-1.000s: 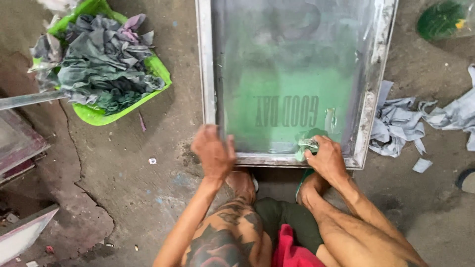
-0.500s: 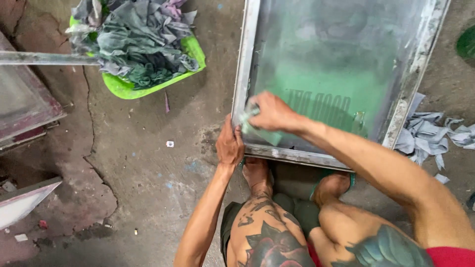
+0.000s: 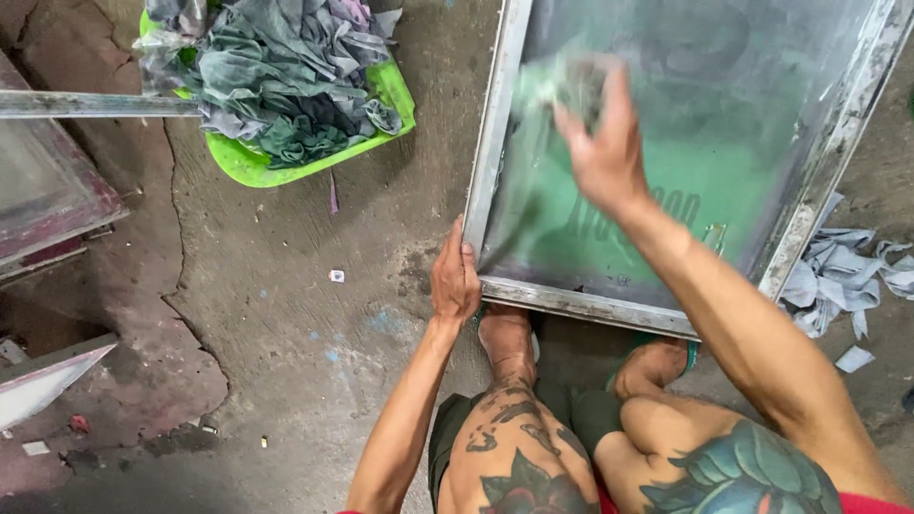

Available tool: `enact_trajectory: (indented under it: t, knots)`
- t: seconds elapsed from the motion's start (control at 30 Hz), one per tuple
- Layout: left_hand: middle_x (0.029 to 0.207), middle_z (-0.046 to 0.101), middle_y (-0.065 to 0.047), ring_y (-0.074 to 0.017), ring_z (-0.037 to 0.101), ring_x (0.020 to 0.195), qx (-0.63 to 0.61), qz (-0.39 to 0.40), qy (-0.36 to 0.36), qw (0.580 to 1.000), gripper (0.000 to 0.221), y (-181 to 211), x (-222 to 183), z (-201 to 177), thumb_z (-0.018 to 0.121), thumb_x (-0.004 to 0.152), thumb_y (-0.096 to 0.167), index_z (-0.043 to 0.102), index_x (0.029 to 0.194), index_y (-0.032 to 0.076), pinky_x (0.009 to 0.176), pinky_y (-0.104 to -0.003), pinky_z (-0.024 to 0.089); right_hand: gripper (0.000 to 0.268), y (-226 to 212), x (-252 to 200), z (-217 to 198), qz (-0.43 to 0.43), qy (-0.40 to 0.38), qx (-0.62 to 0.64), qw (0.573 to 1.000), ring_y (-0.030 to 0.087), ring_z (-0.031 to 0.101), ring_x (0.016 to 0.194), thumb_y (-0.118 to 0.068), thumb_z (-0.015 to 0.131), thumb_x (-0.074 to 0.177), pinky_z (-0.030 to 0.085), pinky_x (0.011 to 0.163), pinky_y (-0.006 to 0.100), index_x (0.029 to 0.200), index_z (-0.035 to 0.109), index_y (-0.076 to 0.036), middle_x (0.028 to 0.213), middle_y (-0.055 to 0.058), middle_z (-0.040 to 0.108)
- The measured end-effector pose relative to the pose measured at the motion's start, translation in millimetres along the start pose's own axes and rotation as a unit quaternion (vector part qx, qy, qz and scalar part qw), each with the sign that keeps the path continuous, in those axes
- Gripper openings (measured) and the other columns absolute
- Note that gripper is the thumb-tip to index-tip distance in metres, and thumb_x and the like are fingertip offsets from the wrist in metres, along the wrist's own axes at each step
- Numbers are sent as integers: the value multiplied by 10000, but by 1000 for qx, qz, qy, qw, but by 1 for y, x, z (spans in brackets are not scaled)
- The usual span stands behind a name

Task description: Cleaning ink and removing tape from the edges of a screen printing frame.

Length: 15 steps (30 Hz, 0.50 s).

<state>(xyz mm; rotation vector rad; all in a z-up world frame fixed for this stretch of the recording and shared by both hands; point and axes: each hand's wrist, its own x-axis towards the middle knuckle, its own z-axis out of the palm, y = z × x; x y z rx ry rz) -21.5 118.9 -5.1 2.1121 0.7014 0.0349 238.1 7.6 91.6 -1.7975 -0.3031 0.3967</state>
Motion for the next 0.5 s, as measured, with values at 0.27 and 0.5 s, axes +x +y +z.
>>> enact_trajectory:
  t: [0.27,0.5]
  knots:
    - [1397,570,-316,-506,545,1275,-72,-7,-10,997,463,16,3,-9,362,1070,172,483,1468,-33,1073,-580,449,557,88,-127,30,-279,-327,-470,771,299,539,1368,-373,747,863,274,1207,572,1373,601,-205,1426,180,574]
    - [1364,607,-290,-490,591,1218,-34,14,17,999,443,-2,-4,2,375,1065,156,521,1443,-23,1003,-543,501,133,118,-130,73,-478,-125,-397,774,237,613,956,-82,525,877,382,1034,571,885,624,-169,998,84,590]
